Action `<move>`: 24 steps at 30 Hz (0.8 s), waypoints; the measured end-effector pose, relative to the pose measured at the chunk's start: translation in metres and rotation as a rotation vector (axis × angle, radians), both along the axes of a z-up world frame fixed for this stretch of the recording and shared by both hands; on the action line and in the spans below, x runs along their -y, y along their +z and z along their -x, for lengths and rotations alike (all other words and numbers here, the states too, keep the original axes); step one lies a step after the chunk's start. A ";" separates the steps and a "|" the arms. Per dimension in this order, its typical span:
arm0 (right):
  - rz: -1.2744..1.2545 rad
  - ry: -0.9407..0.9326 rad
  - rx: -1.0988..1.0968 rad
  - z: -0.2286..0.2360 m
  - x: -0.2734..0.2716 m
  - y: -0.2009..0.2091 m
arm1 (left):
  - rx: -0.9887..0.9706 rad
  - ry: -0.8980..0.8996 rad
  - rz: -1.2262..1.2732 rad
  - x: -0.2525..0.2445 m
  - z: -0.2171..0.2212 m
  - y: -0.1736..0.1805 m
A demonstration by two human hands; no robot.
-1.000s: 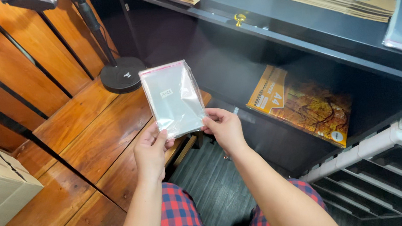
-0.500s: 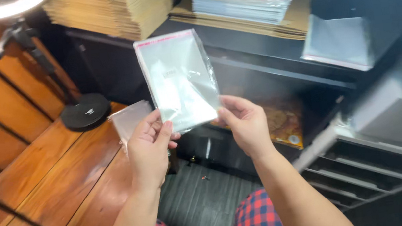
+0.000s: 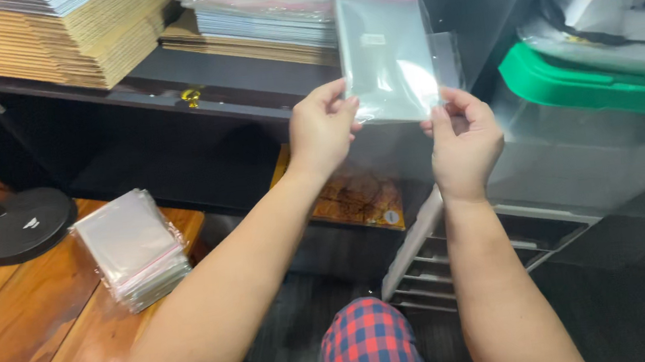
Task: The person sits on the floor and repeatedly picks up stacks of clear plastic pouches from a wooden bench. They place each stack onto a shelf inside a black cabinet, arranging them neatly. The person continues this process for several stacks of pouches.
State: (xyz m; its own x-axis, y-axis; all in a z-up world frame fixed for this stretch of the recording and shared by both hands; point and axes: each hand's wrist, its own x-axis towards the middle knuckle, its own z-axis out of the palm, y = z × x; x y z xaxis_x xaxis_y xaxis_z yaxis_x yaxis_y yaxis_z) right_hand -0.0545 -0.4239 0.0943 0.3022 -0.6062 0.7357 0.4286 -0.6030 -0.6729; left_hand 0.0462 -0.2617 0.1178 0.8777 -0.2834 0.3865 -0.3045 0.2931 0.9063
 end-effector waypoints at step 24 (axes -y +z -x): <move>0.326 -0.654 -0.405 -0.015 0.054 -0.016 | 0.522 0.165 -0.764 0.038 0.016 0.033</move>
State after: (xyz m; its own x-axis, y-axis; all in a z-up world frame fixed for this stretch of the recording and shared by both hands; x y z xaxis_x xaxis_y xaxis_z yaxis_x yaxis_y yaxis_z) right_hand -0.0397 -0.4778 0.0781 0.2421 -0.5266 0.8149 -0.3132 -0.8374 -0.4481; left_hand 0.0298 -0.3001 0.1511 0.6976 -0.5100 0.5033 -0.7113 -0.4083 0.5722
